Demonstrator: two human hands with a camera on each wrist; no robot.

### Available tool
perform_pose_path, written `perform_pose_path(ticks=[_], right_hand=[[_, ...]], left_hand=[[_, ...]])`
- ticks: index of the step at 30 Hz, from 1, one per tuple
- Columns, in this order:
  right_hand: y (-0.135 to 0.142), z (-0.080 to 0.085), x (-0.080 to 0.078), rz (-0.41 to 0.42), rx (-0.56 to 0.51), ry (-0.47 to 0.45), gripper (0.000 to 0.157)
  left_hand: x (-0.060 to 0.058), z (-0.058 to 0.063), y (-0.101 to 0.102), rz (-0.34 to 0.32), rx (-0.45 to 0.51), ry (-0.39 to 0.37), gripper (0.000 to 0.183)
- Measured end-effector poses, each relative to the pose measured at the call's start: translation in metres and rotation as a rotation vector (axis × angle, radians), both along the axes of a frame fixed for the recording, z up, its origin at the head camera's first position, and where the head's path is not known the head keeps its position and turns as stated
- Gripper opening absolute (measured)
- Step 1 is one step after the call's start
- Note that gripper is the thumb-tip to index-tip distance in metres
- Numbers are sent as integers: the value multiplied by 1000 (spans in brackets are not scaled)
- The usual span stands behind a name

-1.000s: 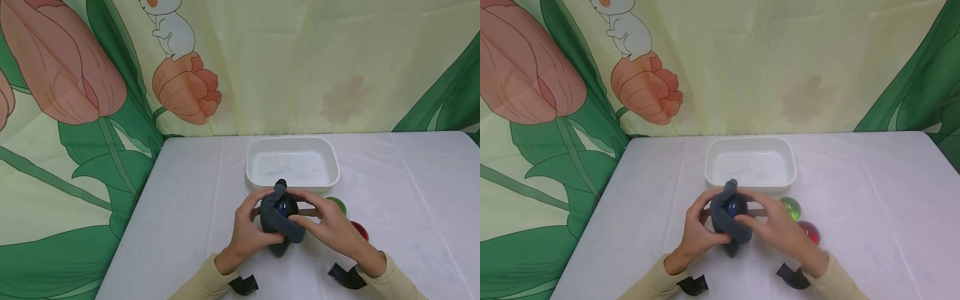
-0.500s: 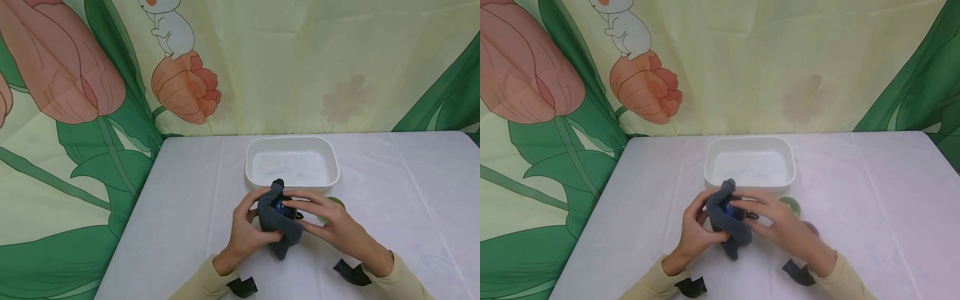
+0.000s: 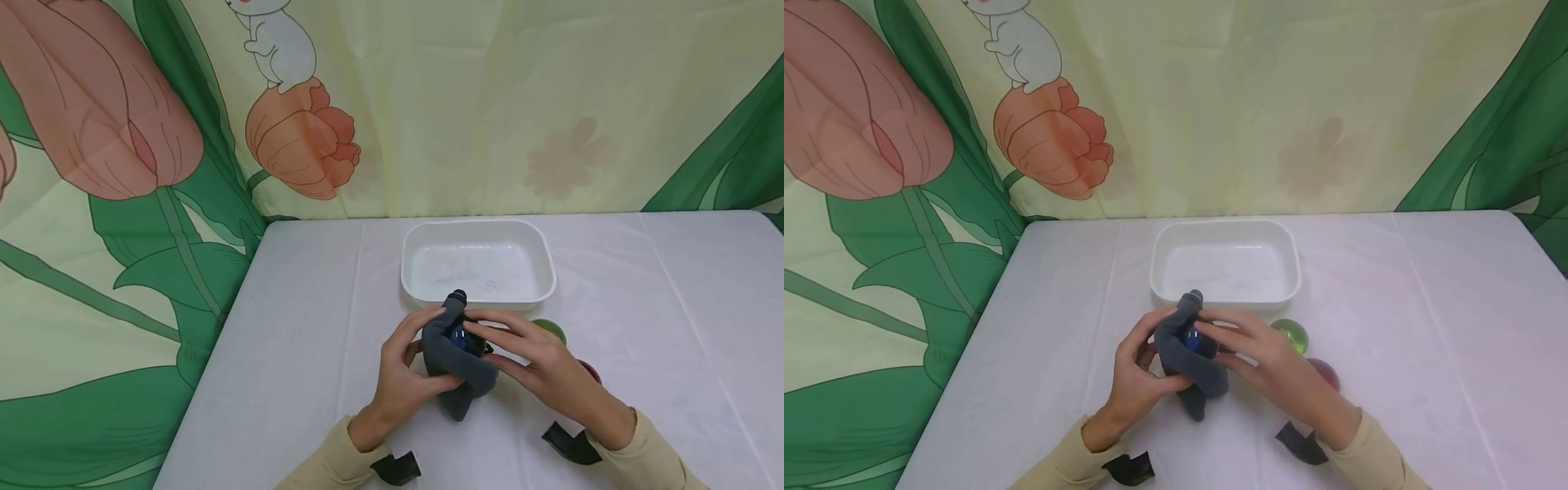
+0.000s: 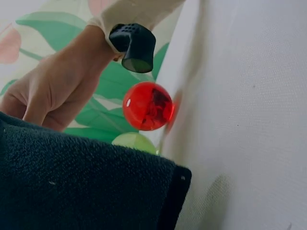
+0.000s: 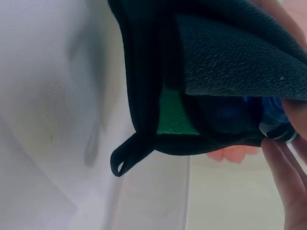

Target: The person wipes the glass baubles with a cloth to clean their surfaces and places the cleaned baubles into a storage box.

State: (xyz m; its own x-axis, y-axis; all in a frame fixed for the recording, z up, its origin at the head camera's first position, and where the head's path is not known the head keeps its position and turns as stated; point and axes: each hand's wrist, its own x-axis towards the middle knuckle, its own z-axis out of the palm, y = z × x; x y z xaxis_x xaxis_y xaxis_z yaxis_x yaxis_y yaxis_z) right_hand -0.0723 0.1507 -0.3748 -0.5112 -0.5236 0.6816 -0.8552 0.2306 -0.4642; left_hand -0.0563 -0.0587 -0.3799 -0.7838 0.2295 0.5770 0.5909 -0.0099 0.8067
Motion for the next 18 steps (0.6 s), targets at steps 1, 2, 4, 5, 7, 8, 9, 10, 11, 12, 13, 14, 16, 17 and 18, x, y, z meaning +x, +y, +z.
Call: perform_pose_path(ticks=[1, 2, 4, 5, 7, 8, 9, 10, 11, 12, 13, 14, 16, 17, 18], right_hand=[[0, 0, 0, -3, -3, 4, 44], [0, 1, 1, -5, -6, 8, 45], [-1, 3, 2, -10, -15, 20, 44], [-2, 5, 3, -12, -21, 27, 44], [-3, 8, 4, -15, -31, 37, 44], [-4, 10, 5, -16, -36, 34, 44], [-4, 10, 6, -18, -39, 22, 44], [-4, 9, 6, -18, -40, 0, 45], [-3, 9, 6, -15, -40, -38, 44], [-3, 8, 7, -12, -40, -87, 43], [-2, 7, 8, -12, -40, -155, 45], [-1, 5, 8, -9, -47, -222, 47], [1, 4, 10, 1, -71, -365, 56], [1, 4, 10, 6, -87, -425, 60], [2, 4, 11, 10, -103, -471, 60]], left_hand=[[0, 0, 0, -3, -1, 0, 71], [0, 0, 0, -6, -3, 0, 72], [0, 0, 0, -11, -5, 1, 72], [0, 1, 0, -12, -6, 2, 73], [0, 0, 0, -14, -6, 6, 73], [1, 0, 0, -15, -5, 7, 74], [1, 0, 0, -16, -3, 10, 74], [1, 0, 0, -17, -1, 9, 74], [1, 0, 1, -18, 0, 9, 74], [1, 0, 1, -20, 2, 10, 74], [2, 0, 1, -22, 4, 9, 75], [2, 1, 1, -24, 5, 8, 75], [3, 1, 1, -30, 4, 6, 75], [3, 1, 1, -32, 3, 7, 76], [3, 2, 1, -35, 3, 7, 76]])
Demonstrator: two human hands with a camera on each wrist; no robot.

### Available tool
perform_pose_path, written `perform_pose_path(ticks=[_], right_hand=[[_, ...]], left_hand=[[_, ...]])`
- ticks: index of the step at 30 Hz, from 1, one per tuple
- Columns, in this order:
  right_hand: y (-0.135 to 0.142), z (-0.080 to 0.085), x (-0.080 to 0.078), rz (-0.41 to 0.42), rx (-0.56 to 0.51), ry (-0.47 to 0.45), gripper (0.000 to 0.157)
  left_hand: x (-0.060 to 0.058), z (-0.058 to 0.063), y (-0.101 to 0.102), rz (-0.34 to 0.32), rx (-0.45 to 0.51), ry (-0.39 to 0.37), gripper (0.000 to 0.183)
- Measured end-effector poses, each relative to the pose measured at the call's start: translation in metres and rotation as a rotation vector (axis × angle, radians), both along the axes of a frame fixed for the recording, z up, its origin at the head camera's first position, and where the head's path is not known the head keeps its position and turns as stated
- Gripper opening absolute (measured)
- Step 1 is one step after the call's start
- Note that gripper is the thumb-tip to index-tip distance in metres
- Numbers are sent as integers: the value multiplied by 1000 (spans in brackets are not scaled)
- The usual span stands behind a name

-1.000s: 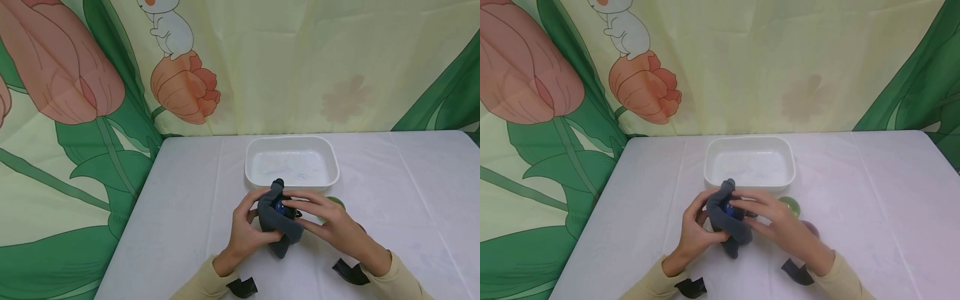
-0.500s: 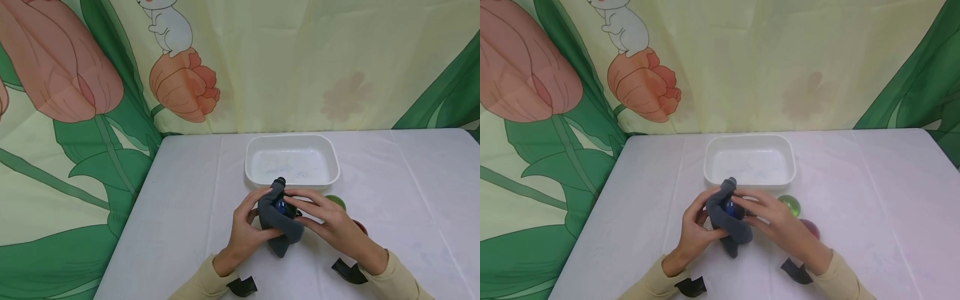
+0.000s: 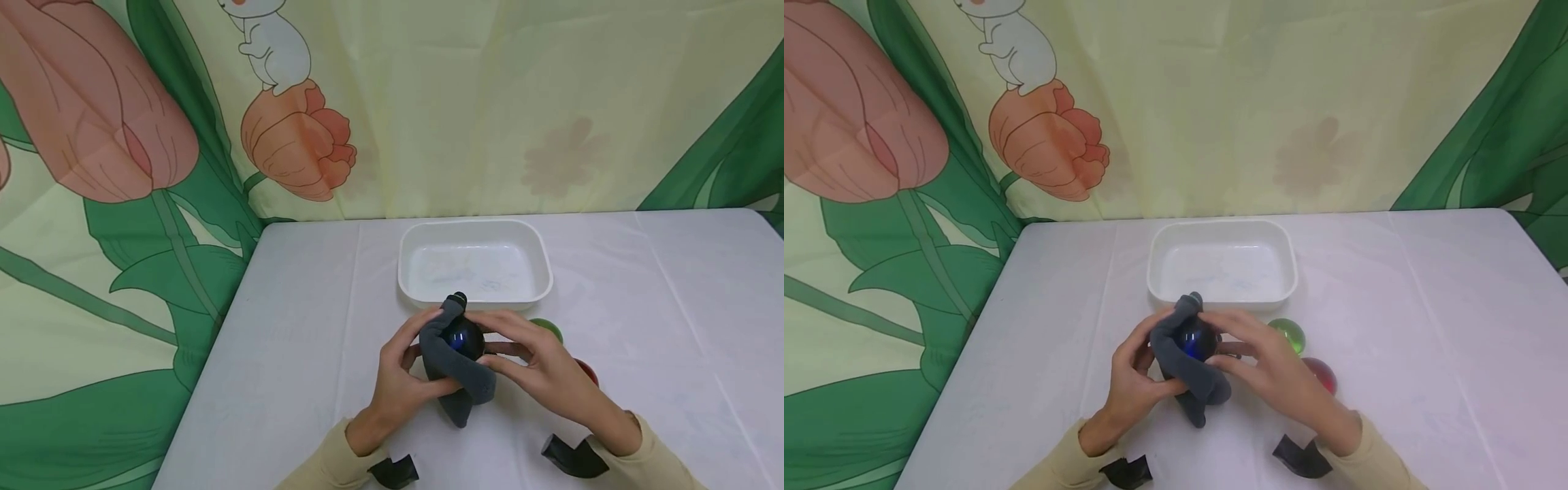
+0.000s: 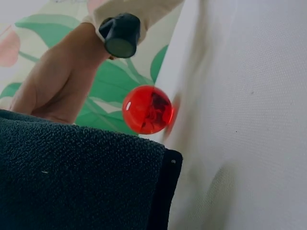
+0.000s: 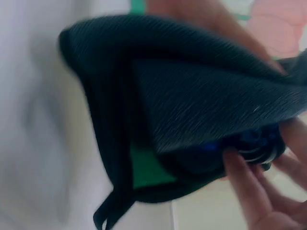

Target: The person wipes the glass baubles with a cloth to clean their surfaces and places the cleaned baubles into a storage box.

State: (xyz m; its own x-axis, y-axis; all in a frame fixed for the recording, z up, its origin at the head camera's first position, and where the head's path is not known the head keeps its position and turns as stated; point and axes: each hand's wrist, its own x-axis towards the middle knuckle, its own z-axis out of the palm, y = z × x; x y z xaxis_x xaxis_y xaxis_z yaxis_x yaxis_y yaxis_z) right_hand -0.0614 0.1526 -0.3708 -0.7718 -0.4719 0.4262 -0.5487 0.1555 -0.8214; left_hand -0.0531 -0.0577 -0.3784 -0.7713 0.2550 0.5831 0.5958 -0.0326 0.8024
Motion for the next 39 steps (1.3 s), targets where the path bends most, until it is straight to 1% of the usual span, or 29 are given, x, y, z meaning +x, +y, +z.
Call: perform_pose_path(ticks=[1, 4, 8, 9, 11, 15, 16, 18, 21, 27, 32, 35, 39], right_hand=[[0, 0, 0, 3, -15, -35, 59], [1, 0, 0, 19, -32, -75, 57], [3, 2, 0, 20, 21, -96, 57], [3, 3, -1, 16, 42, -84, 58], [4, 5, 0, 10, 80, -31, 60], [4, 11, 1, -3, 106, 163, 64], [3, 13, 1, 1, 98, 212, 62], [3, 15, 1, 13, 93, 286, 53], [2, 15, 1, 24, 96, 355, 43], [3, 7, -1, -4, 152, 415, 44], [4, 4, 0, -52, 224, 463, 46], [4, 4, 1, -76, 255, 458, 47], [5, 5, 3, -83, 266, 395, 48]], left_hand=[[0, 0, 0, -1, -1, -3, 76], [1, 0, 0, 5, 0, -8, 75], [2, 0, 1, 15, 13, -14, 73], [2, -1, 1, 16, 16, -14, 73], [2, -1, 0, 14, 21, -11, 73], [2, -1, 0, 7, 26, -5, 73], [2, -1, 0, 6, 27, -5, 73], [2, -1, 0, 5, 29, -9, 73], [3, -1, 1, 2, 36, -22, 74], [3, -1, 2, -4, 55, -44, 73], [3, -1, 2, -2, 54, -60, 72], [3, -1, 2, -2, 49, -60, 72], [3, 0, 2, 0, 26, -36, 72]])
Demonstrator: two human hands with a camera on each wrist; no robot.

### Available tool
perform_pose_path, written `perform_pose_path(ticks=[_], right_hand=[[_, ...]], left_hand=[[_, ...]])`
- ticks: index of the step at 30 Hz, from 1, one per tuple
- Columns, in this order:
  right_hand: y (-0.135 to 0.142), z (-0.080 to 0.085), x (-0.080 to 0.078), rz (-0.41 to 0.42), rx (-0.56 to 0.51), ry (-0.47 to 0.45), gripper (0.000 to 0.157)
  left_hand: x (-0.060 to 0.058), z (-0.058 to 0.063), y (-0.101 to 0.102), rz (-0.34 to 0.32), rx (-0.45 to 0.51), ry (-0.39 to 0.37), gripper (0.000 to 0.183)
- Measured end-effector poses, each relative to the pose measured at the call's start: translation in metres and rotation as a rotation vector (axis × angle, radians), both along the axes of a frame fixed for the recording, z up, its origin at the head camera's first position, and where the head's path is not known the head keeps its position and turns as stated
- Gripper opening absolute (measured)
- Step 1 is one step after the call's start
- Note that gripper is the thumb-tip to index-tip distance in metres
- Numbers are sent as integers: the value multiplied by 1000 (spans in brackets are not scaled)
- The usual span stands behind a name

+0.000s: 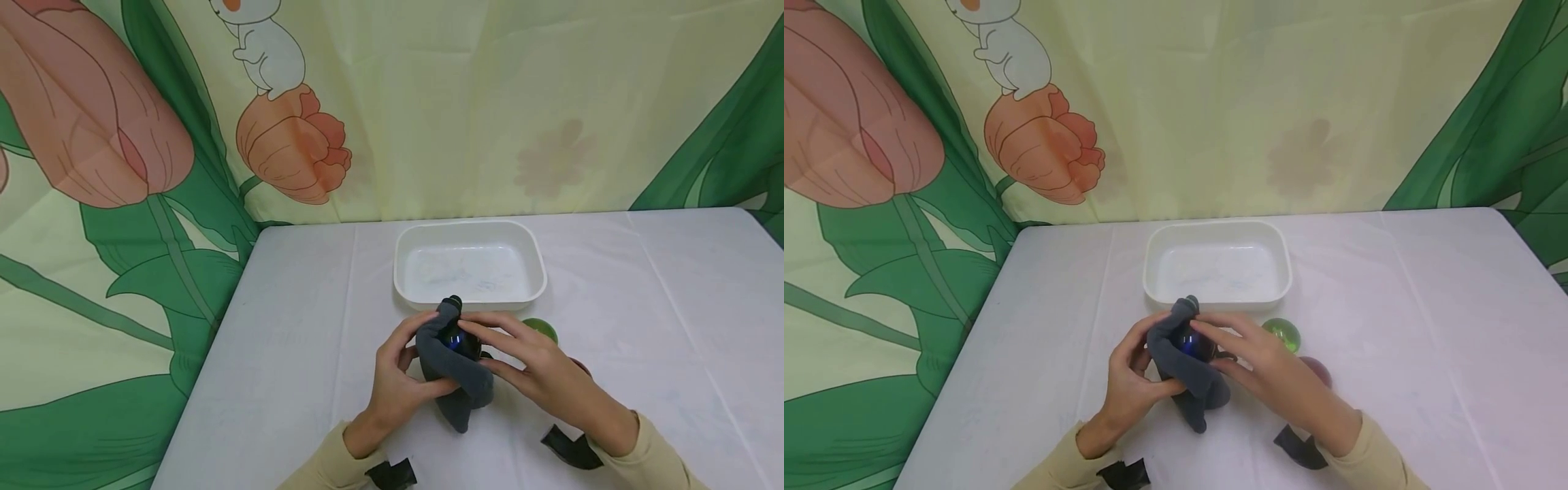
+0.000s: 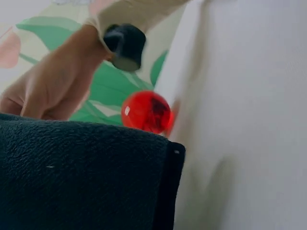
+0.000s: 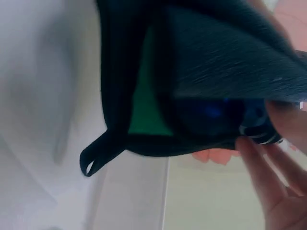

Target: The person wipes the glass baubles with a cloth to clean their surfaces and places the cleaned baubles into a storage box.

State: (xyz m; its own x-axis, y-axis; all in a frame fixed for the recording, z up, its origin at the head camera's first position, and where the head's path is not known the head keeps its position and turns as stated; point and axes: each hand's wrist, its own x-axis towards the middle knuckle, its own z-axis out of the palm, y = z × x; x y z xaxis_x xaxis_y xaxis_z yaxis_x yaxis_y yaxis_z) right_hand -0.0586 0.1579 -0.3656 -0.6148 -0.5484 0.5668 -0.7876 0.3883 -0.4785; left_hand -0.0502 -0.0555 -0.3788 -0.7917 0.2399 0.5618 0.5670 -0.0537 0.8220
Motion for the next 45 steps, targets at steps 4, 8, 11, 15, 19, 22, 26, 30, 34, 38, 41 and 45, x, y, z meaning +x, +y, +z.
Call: perform_pose_path(ticks=[4, 8, 11, 15, 19, 22, 26, 30, 34, 38, 41, 45], right_hand=[[0, -1, 1, 14, -30, -116, 51], [0, -2, 1, 62, -131, -290, 61], [0, -4, 0, 87, -202, -411, 57], [-1, -6, -2, 97, -267, -450, 57], [-3, 3, 0, 78, -257, -306, 62], [-5, 15, 2, 75, -213, -165, 53], [-5, 16, 0, 146, -192, 9, 34], [-6, 8, -5, 180, -169, 124, 33], [-5, 6, -6, 161, -146, 170, 34], [-5, 6, -4, 140, -130, 179, 36], [-4, 3, -4, 122, -132, 158, 39], [-3, -3, -3, 96, -174, -20, 41]], left_hand=[[0, 0, 0, 14, -35, 41, 71], [0, 0, 0, 19, -47, 55, 73], [0, 1, -1, 14, -47, 47, 72], [-1, 2, -2, 10, -35, 30, 71], [-2, 4, -2, -2, -14, 31, 71], [-3, 4, -2, -13, -9, 32, 71], [-2, 5, -2, -7, -8, 18, 71], [-1, 6, -2, -5, 3, 5, 71], [-2, 6, -1, -12, 13, -3, 70], [-2, 6, -1, -14, 9, 4, 70], [-2, 5, -1, -13, 0, 15, 71], [-1, 4, -1, -5, -16, 26, 73]])
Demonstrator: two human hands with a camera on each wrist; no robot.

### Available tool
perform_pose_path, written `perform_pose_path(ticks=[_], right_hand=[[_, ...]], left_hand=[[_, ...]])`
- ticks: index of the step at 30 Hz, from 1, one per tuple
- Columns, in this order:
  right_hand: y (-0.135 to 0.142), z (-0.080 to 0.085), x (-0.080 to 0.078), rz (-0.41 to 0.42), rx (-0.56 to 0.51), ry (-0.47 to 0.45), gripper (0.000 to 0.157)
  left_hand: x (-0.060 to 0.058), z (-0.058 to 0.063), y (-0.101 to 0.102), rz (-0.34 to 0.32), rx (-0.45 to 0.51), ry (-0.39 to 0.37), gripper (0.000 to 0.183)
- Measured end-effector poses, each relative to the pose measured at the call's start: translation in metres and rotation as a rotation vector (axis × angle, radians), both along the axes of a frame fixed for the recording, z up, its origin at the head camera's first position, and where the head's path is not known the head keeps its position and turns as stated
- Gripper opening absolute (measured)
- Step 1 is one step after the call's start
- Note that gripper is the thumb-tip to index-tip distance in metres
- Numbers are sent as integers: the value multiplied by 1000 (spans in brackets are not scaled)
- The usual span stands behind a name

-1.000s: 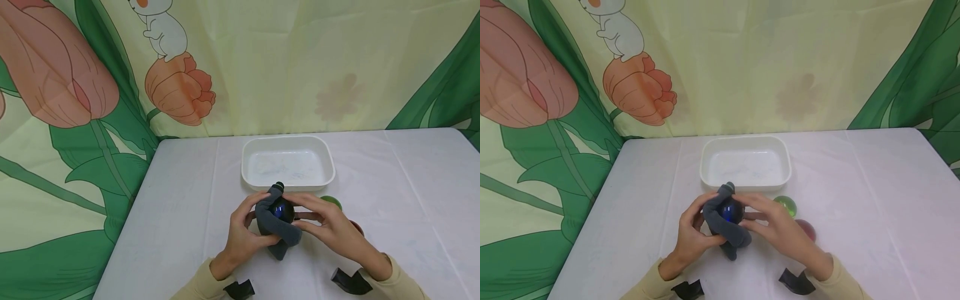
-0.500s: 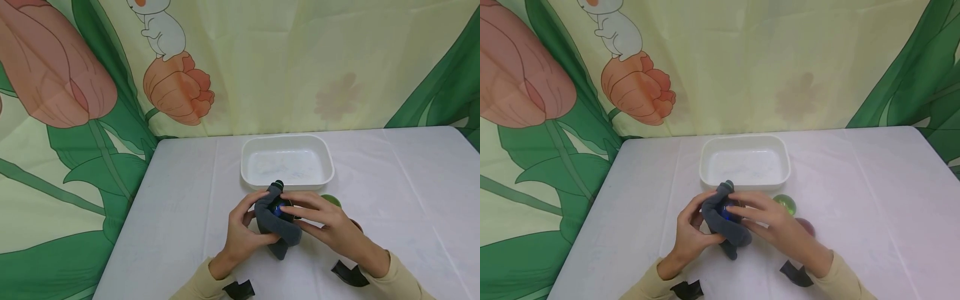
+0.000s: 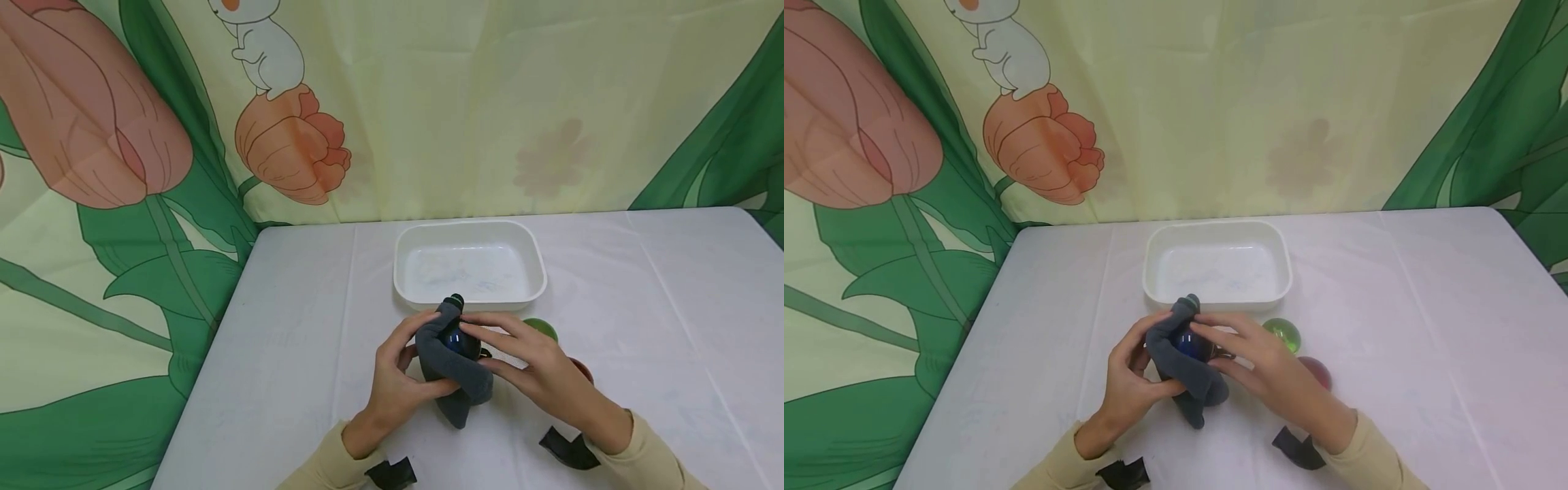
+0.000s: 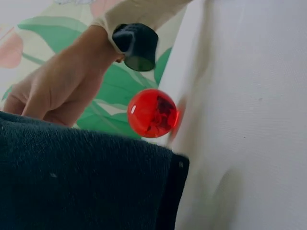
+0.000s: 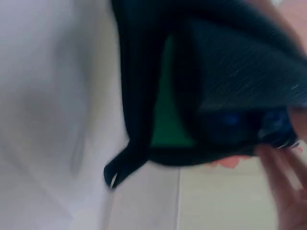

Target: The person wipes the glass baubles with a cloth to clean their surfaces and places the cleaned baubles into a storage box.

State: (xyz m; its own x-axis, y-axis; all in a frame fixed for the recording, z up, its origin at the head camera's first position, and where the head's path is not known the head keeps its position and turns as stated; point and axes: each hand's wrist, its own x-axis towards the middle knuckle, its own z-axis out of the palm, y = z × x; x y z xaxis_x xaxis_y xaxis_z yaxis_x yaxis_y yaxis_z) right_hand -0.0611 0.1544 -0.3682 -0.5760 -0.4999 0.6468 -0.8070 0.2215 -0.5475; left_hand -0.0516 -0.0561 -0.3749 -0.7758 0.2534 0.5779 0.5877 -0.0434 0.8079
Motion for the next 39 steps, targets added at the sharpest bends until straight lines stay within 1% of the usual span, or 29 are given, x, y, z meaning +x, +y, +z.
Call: perform_pose_path(ticks=[3, 4, 6, 8, 13, 19, 20, 22, 25, 27, 30, 32, 33, 35, 39], right_hand=[[1, -1, 3, 9, -51, -229, 51], [1, -1, 4, 13, -69, -289, 56], [1, -1, 6, 13, -89, -361, 59], [1, -1, 6, 8, -91, -379, 59], [-1, 4, 5, -17, -63, -301, 60], [-5, 27, 10, -48, 9, -149, 65], [-6, 30, 10, -45, 8, -120, 62], [-6, 32, 10, -25, -6, -67, 50], [-5, 29, 7, 13, -14, 22, 38], [-4, 23, 3, 37, -7, 80, 38], [-2, 13, -1, 50, 15, 138, 38], [-2, 7, -2, 51, 16, 147, 38], [-2, 4, -3, 45, 15, 142, 39], [-2, 1, -3, 32, 10, 131, 39], [-3, -2, -2, 7, 3, 111, 39]], left_hand=[[0, -1, 0, 3, -11, 2, 73], [1, -2, 1, 4, -13, 1, 73], [1, -3, 1, 5, -8, -4, 73], [1, -4, 1, 6, 2, -7, 73], [0, -6, 0, 9, 34, 5, 72], [0, -5, -1, 6, 45, 7, 73], [0, -5, -1, 6, 47, 3, 73], [0, -5, -1, 6, 51, -6, 72], [-1, -5, -1, 0, 66, -21, 72], [-1, -6, -1, -6, 74, -27, 71], [-1, -6, -1, -13, 82, -37, 71], [0, -7, 0, -17, 87, -50, 71], [-1, -9, -1, -20, 92, -57, 71], [0, -10, 0, -26, 97, -74, 70], [0, -10, 0, -33, 96, -90, 70]])
